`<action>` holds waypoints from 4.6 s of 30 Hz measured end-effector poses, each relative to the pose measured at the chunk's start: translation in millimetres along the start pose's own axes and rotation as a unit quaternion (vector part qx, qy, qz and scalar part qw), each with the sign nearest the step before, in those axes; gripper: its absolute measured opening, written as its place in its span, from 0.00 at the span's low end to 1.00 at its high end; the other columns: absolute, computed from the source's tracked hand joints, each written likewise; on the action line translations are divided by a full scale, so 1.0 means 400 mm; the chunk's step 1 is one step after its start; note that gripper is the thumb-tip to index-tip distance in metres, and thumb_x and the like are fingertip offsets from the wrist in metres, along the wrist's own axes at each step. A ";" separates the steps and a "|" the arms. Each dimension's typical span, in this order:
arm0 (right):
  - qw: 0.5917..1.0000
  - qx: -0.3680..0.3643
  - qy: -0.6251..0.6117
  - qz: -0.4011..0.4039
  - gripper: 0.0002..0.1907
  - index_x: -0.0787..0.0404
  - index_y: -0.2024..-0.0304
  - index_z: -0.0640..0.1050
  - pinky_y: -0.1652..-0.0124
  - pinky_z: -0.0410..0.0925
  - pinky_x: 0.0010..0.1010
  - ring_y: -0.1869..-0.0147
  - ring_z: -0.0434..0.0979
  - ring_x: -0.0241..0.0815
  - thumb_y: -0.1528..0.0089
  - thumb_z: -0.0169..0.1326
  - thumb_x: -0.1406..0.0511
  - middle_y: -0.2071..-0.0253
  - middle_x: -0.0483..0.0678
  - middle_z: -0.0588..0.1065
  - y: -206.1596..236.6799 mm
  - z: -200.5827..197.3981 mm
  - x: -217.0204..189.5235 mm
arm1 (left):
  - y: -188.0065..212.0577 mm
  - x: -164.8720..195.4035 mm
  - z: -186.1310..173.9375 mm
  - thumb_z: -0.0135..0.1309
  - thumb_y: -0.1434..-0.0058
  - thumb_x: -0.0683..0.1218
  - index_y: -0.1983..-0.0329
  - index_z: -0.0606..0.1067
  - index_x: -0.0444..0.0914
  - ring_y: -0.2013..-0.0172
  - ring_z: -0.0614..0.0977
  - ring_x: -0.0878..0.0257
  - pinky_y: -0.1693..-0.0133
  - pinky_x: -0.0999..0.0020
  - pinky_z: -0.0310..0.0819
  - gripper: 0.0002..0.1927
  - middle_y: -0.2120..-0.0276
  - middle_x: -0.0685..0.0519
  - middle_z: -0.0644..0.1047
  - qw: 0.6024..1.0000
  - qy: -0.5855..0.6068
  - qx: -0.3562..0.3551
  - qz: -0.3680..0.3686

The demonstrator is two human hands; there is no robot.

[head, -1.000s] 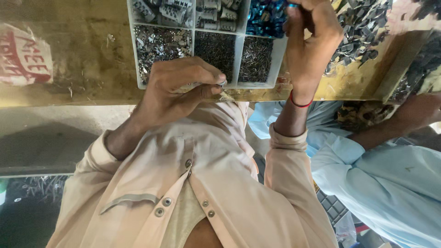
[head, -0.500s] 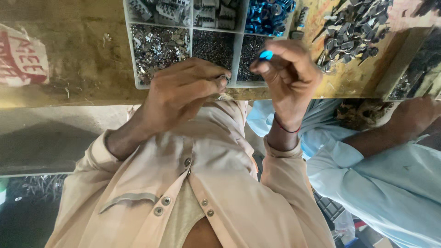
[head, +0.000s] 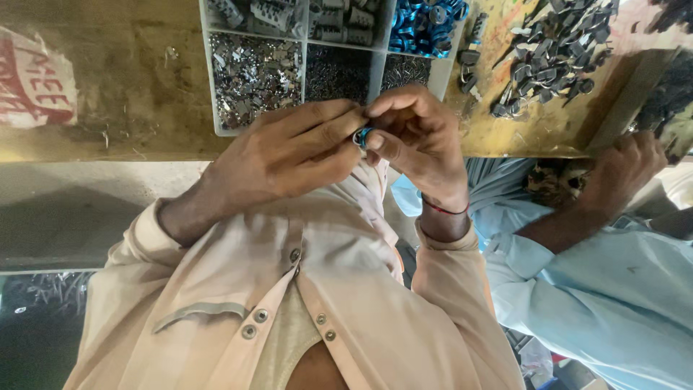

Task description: The person assembles lock cylinders by hand, inserting pins and springs into a blue housing and then inserting the housing into a metal cylinder body. The person repeats this process multiple times, handling small metal components from a compartmentalized tray.

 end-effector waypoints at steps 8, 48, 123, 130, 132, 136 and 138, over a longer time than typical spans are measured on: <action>0.993 -0.029 -0.101 0.055 0.23 0.64 0.40 0.57 0.64 0.72 0.25 0.58 0.76 0.37 0.29 0.55 0.67 0.56 0.51 0.72 -0.010 0.082 0.020 | 0.015 -0.059 0.023 0.66 0.37 0.37 0.37 0.67 0.31 0.49 0.82 0.57 0.47 0.61 0.81 0.28 0.52 0.50 0.82 0.953 0.254 0.084 -0.145; 0.858 0.229 0.279 -0.365 0.24 0.62 0.43 0.65 0.69 0.71 0.23 0.64 0.81 0.40 0.35 0.62 0.76 0.56 0.61 0.77 0.074 0.064 -0.170 | 0.010 -0.036 -0.009 0.66 0.37 0.34 0.45 0.76 0.29 0.52 0.83 0.50 0.54 0.59 0.81 0.18 0.54 0.44 0.80 0.965 0.138 0.186 -0.124; 0.987 0.085 0.026 -0.131 0.19 0.66 0.45 0.73 0.47 0.67 0.28 0.50 0.73 0.39 0.29 0.59 0.59 0.51 0.51 0.74 0.064 0.058 0.011 | 0.012 -0.005 -0.082 0.64 0.31 0.31 0.46 0.72 0.32 0.57 0.86 0.61 0.58 0.71 0.84 0.16 0.55 0.47 0.79 0.937 0.255 0.141 -0.193; 0.943 0.123 0.212 -0.225 0.17 0.67 0.48 0.75 0.50 0.71 0.36 0.52 0.77 0.46 0.31 0.61 0.61 0.53 0.54 0.77 0.059 0.058 -0.060 | -0.025 0.022 -0.143 0.64 0.42 0.31 0.54 0.76 0.28 0.61 0.84 0.52 0.61 0.61 0.80 0.14 0.61 0.44 0.80 0.974 0.138 0.110 -0.138; 0.931 0.124 0.245 -0.239 0.17 0.67 0.50 0.75 0.53 0.71 0.36 0.55 0.78 0.48 0.32 0.62 0.60 0.56 0.54 0.78 0.057 0.065 -0.080 | -0.030 0.019 -0.149 0.65 0.40 0.32 0.53 0.76 0.29 0.61 0.84 0.52 0.60 0.61 0.80 0.14 0.61 0.45 0.79 0.975 0.143 0.101 -0.137; 0.915 0.122 0.295 -0.246 0.17 0.68 0.51 0.75 0.58 0.71 0.34 0.59 0.78 0.47 0.33 0.62 0.60 0.57 0.55 0.78 0.059 0.083 -0.103 | -0.033 0.024 -0.151 0.65 0.42 0.33 0.50 0.75 0.30 0.59 0.83 0.52 0.59 0.62 0.80 0.17 0.60 0.46 0.79 0.981 0.120 0.062 -0.139; 0.913 0.113 0.309 -0.242 0.18 0.68 0.51 0.75 0.59 0.71 0.33 0.60 0.78 0.47 0.33 0.62 0.60 0.57 0.56 0.79 0.058 0.089 -0.106 | -0.030 0.030 -0.147 0.65 0.43 0.32 0.50 0.73 0.29 0.60 0.83 0.50 0.59 0.60 0.80 0.19 0.60 0.45 0.78 0.984 0.099 0.058 -0.138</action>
Point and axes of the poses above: each hand's wrist, its own y-axis away from the middle knuckle, its own z-axis out of the palm, x = y × z, the point moved 9 cm from there along -y, towards the middle knuckle
